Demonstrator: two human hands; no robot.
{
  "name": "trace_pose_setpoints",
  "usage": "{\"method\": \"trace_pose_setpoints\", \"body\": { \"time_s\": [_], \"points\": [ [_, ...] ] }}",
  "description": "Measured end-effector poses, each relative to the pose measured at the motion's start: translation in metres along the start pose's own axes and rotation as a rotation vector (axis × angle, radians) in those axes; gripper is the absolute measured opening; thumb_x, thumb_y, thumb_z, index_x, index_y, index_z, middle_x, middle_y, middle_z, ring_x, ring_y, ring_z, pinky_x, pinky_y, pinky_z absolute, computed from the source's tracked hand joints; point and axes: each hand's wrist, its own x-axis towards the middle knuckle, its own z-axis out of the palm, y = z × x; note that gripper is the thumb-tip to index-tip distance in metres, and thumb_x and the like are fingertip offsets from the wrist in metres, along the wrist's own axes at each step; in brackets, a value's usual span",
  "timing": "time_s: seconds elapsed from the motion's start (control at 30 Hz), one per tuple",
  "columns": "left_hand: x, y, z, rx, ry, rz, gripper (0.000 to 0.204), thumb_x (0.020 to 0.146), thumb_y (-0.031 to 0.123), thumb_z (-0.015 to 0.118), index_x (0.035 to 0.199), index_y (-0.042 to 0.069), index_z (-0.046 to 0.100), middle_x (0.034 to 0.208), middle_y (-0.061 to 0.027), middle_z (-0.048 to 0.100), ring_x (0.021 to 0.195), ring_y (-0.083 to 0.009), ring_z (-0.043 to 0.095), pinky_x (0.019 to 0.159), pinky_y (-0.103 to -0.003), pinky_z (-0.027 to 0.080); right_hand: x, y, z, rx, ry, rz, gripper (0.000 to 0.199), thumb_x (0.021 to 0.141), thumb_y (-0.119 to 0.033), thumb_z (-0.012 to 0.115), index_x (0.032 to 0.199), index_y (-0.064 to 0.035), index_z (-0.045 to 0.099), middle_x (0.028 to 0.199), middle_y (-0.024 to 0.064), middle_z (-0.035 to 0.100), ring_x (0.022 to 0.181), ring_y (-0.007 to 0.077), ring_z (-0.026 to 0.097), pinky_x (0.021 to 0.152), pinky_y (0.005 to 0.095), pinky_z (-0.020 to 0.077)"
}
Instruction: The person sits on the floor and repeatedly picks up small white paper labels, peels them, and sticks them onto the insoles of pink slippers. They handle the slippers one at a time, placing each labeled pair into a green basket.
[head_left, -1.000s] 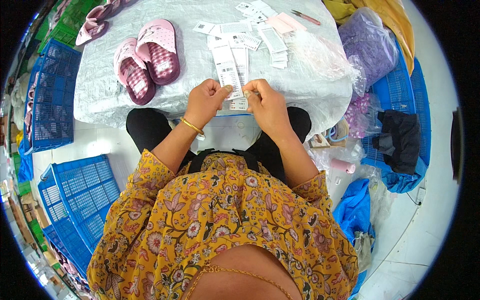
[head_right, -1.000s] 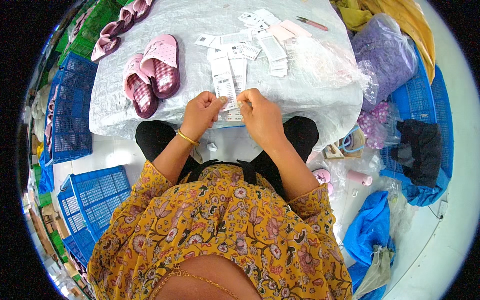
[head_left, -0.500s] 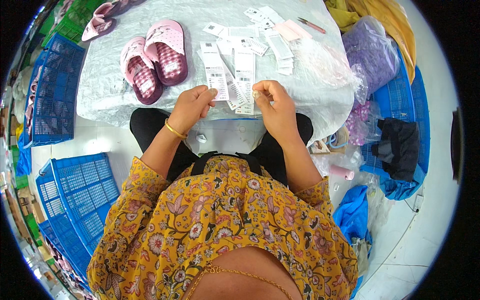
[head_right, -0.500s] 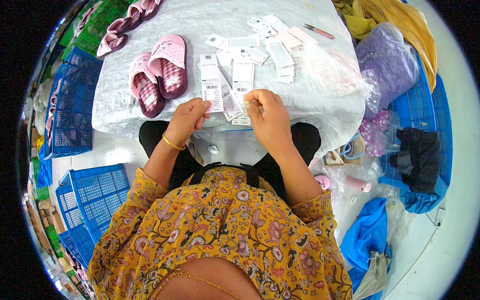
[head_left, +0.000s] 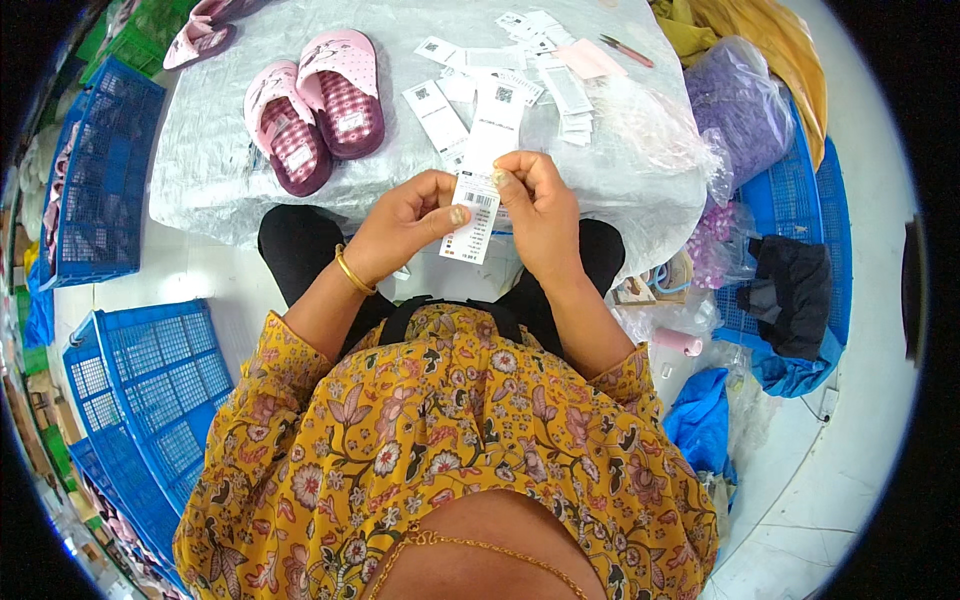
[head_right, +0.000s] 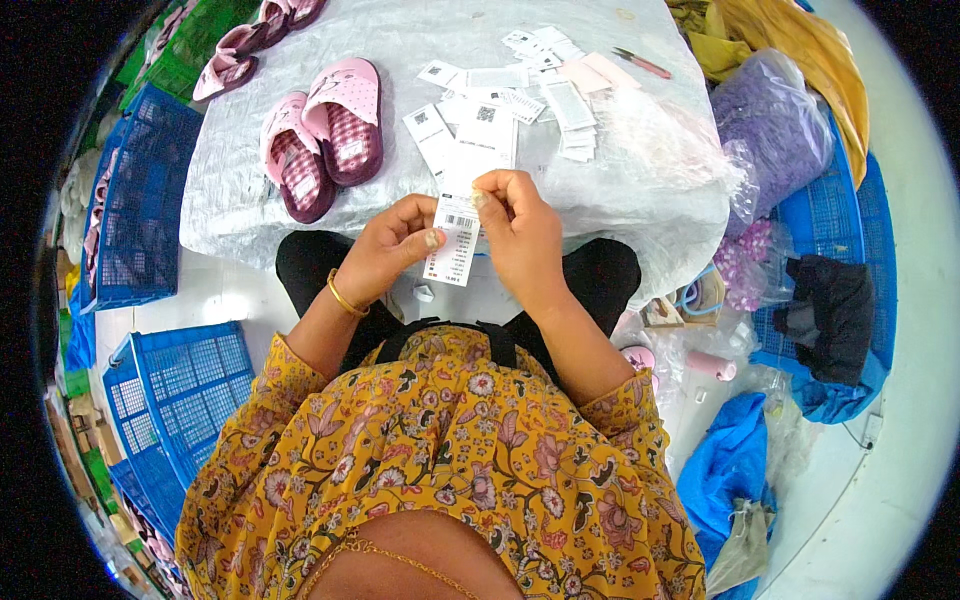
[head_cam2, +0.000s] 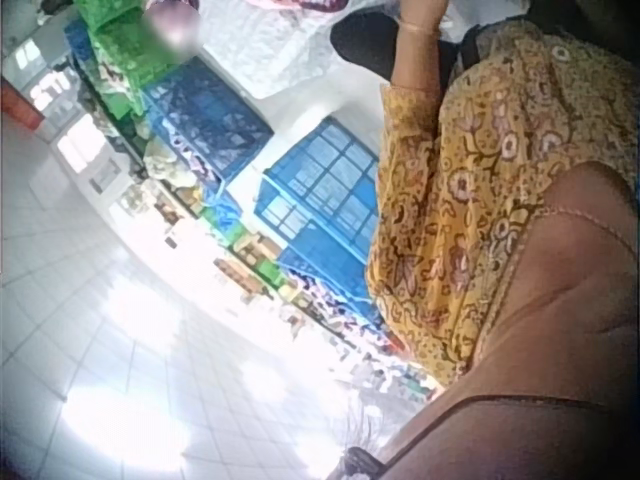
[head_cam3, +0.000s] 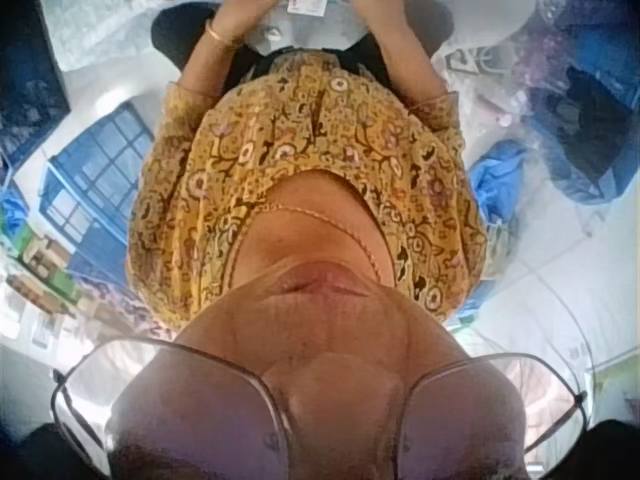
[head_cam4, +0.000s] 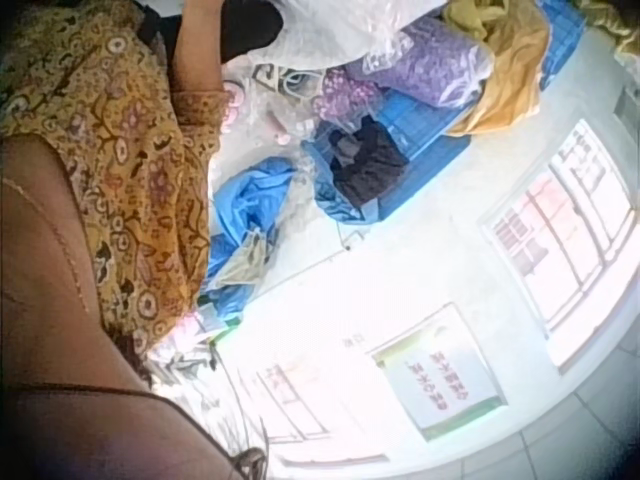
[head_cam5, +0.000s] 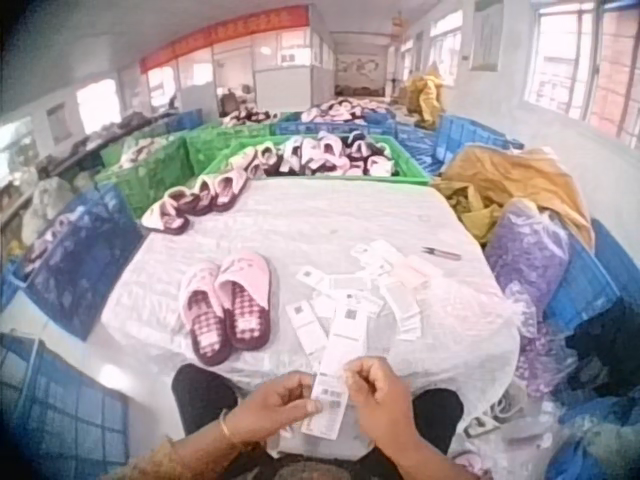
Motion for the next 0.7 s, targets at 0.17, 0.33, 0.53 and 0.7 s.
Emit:
{"method": "trace_pose_setpoints", "body": {
  "time_s": [0.17,0.33,0.53,0.7],
  "points": [
    [0.005,-0.007,0.002,-0.158,0.137,-0.091,0.019,0.09,0.005,0.063,0.108,0.0,0.061,0.095,-0.0023,0.066,0.081,-0.0066,0.06,0.072,-0.022,0.049,-0.008,0.003,0.005,0.018,-0.044,-0.042,0.012,0.093,-0.008,0.061,0.103,-0.0009,0.058,0.086,0.0065,0.064,0.071,0.0119,0.058,0.066,0.027,0.0478],
    [0.003,-0.009,-0.001,-0.169,0.192,-0.044,0.019,0.087,0.002,0.064,0.106,0.0,0.064,0.094,-0.0022,0.067,0.08,-0.0068,0.06,0.071,-0.022,0.049,-0.013,-0.007,-0.003,-0.41,0.12,-0.372,0.015,0.086,-0.008,0.067,0.1,-0.0055,0.062,0.098,0.009,0.064,0.086,0.0246,0.06,0.074,0.0347,0.0485],
    [-0.003,0.001,0.004,0.097,0.131,0.064,0.019,0.086,0.005,0.067,0.104,0.001,0.066,0.09,0.0019,0.063,0.076,-0.0032,0.055,0.067,-0.02,0.045,-0.009,-0.015,-0.001,-0.594,0.106,-0.651,0.018,0.079,-0.004,0.068,0.097,-0.0081,0.064,0.105,0.0067,0.065,0.098,0.0278,0.059,0.081,0.0376,0.0471],
    [-0.004,0.011,0.007,0.293,0.058,0.231,0.017,0.087,0.003,0.065,0.104,-0.001,0.065,0.095,-0.0004,0.062,0.085,-0.0065,0.056,0.075,-0.021,0.044,-0.014,-0.016,-0.002,-0.539,0.094,-0.651,0.018,0.081,-0.005,0.067,0.099,-0.0075,0.063,0.104,0.0079,0.067,0.097,0.0294,0.061,0.08,0.0394,0.0478]
  ]
}}
